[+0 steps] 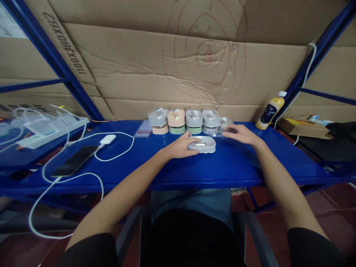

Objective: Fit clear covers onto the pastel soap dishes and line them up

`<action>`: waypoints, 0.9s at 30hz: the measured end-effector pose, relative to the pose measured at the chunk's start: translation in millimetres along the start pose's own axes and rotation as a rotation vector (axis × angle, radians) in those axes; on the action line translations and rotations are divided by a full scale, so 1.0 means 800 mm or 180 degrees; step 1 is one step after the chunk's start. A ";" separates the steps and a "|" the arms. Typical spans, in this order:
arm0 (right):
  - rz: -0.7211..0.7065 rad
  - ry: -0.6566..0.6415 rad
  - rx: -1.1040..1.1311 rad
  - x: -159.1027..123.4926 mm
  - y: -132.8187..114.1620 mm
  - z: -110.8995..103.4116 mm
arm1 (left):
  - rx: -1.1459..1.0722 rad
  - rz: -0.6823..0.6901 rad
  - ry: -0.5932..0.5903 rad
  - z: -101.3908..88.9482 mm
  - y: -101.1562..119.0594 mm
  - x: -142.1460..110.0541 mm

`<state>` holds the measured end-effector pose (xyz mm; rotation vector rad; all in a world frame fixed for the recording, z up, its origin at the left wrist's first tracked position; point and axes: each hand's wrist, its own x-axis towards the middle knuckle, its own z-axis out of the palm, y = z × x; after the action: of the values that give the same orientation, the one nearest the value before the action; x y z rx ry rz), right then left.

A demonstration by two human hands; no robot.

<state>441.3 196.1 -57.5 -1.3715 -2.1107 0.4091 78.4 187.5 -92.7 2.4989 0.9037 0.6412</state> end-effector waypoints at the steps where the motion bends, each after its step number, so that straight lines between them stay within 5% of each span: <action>1: 0.0008 -0.0008 -0.0002 0.000 0.000 0.000 | -0.0007 0.0053 -0.0005 0.000 0.000 0.000; 15: 0.0143 0.0010 0.0049 -0.002 -0.008 -0.005 | -0.0243 0.0113 0.0067 -0.009 -0.005 0.001; 22: 0.0316 0.0019 0.0033 -0.004 -0.004 -0.015 | 0.0324 -0.0235 0.0492 -0.056 -0.033 -0.008; 27: 0.0496 -0.0220 -0.0261 -0.004 0.001 -0.019 | 0.0732 -0.0690 0.0315 -0.087 -0.048 -0.022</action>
<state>452.3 192.7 -46.9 -1.5970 -2.1036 0.4422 9.4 217.8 -60.8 2.5328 1.3318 0.6236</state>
